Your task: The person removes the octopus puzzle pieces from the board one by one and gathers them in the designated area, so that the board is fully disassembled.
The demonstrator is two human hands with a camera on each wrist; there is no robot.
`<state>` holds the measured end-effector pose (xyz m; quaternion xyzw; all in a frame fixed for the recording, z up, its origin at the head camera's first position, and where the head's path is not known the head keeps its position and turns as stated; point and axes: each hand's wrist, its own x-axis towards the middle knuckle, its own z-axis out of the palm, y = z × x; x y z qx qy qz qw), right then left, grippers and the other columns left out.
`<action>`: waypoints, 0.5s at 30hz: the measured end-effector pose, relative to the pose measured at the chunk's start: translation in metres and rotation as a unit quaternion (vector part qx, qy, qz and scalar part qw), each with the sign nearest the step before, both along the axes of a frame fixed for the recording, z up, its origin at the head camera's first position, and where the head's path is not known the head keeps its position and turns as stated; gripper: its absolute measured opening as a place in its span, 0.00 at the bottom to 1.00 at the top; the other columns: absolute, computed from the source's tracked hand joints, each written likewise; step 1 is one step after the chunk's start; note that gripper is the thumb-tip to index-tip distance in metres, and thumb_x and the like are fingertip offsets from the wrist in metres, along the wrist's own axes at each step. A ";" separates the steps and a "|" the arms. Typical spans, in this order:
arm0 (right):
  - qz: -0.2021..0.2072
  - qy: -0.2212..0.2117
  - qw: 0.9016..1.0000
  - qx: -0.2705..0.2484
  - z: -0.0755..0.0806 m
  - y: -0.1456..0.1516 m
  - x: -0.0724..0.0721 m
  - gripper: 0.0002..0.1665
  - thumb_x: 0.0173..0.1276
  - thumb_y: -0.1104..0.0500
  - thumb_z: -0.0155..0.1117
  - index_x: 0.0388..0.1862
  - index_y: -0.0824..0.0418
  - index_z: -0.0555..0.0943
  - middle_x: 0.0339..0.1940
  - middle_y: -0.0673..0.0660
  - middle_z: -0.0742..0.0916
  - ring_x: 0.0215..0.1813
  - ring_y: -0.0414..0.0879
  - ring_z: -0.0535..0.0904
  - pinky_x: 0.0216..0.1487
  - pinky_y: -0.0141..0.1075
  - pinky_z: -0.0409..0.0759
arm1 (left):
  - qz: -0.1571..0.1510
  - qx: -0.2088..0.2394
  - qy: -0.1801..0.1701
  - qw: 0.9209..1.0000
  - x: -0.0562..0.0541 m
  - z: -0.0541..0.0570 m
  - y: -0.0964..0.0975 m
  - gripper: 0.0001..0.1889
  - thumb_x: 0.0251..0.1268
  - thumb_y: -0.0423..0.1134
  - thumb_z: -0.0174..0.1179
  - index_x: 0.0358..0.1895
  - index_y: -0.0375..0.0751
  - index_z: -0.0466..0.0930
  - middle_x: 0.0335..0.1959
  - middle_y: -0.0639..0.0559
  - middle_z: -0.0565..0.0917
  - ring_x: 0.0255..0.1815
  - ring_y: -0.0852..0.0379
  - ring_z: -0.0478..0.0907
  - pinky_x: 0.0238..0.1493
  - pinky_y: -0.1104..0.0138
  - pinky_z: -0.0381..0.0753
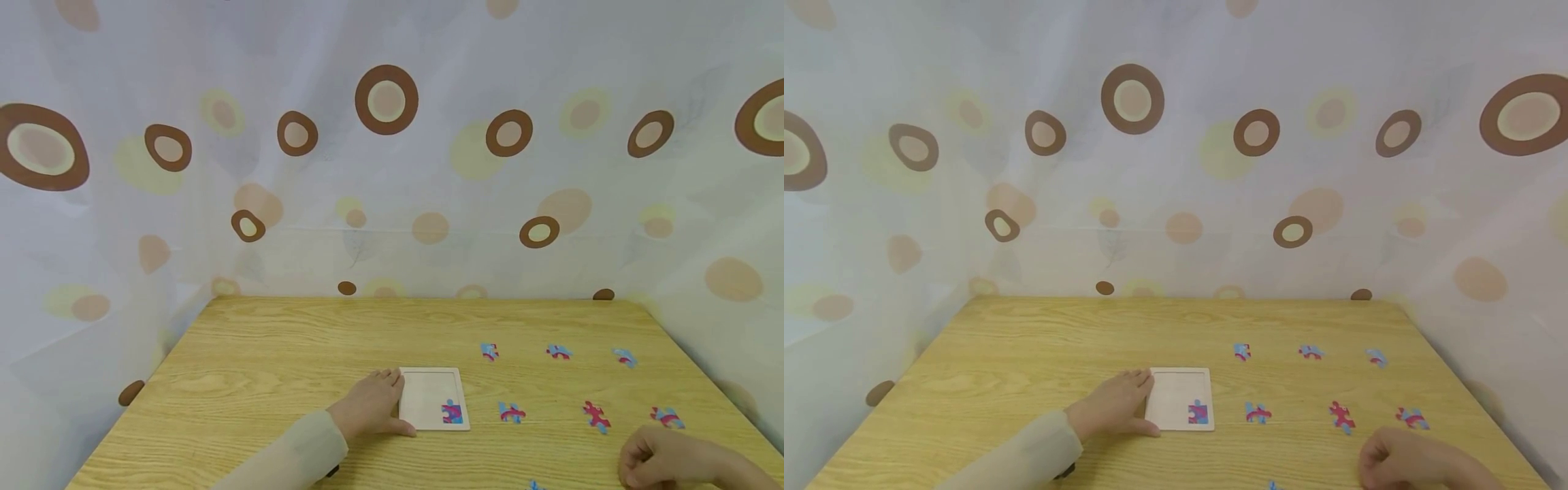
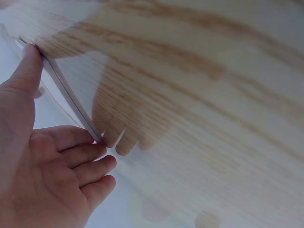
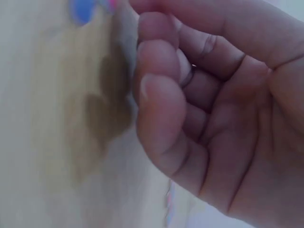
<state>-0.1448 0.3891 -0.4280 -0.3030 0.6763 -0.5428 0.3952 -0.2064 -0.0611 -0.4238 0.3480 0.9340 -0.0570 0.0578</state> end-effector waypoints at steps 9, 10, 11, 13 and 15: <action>-0.076 0.119 0.988 0.058 0.027 -0.043 -0.028 0.10 0.69 0.69 0.50 0.42 0.76 0.76 0.26 0.50 0.80 0.23 0.34 0.71 0.18 0.31 0.75 | 0.007 0.002 -0.006 1.000 0.000 -0.002 0.001 0.49 0.52 0.72 0.47 0.67 0.34 0.60 0.67 0.43 0.63 0.67 0.51 0.59 0.65 0.63 0.58; -0.083 0.131 0.986 0.067 0.030 -0.050 -0.032 0.12 0.69 0.68 0.50 0.44 0.77 0.75 0.27 0.53 0.81 0.23 0.35 0.71 0.20 0.33 0.76 | 0.008 0.002 -0.007 1.000 -0.001 -0.003 0.001 0.49 0.52 0.72 0.47 0.67 0.34 0.60 0.67 0.43 0.63 0.67 0.51 0.59 0.65 0.63 0.58; -0.090 0.142 0.982 0.080 0.033 -0.058 -0.035 0.13 0.70 0.67 0.51 0.46 0.77 0.75 0.28 0.54 0.80 0.24 0.36 0.71 0.22 0.35 0.77 | 0.008 0.002 -0.007 1.000 -0.001 -0.003 0.000 0.49 0.52 0.72 0.47 0.67 0.34 0.60 0.67 0.43 0.63 0.67 0.51 0.59 0.65 0.63 0.58; -0.107 0.164 0.976 0.099 0.038 -0.075 -0.041 0.16 0.70 0.65 0.52 0.49 0.77 0.73 0.30 0.58 0.79 0.25 0.39 0.72 0.24 0.38 0.78 | 0.009 0.002 -0.007 1.000 -0.001 -0.003 0.000 0.49 0.52 0.72 0.47 0.67 0.34 0.60 0.67 0.43 0.63 0.67 0.51 0.59 0.65 0.63 0.58; -0.118 0.188 0.969 0.112 0.040 -0.091 -0.046 0.18 0.69 0.63 0.54 0.51 0.76 0.72 0.31 0.59 0.78 0.27 0.43 0.73 0.25 0.40 0.78 | 0.010 0.002 -0.008 1.000 -0.001 -0.003 0.001 0.50 0.52 0.72 0.47 0.68 0.34 0.60 0.67 0.43 0.63 0.67 0.51 0.59 0.65 0.63 0.58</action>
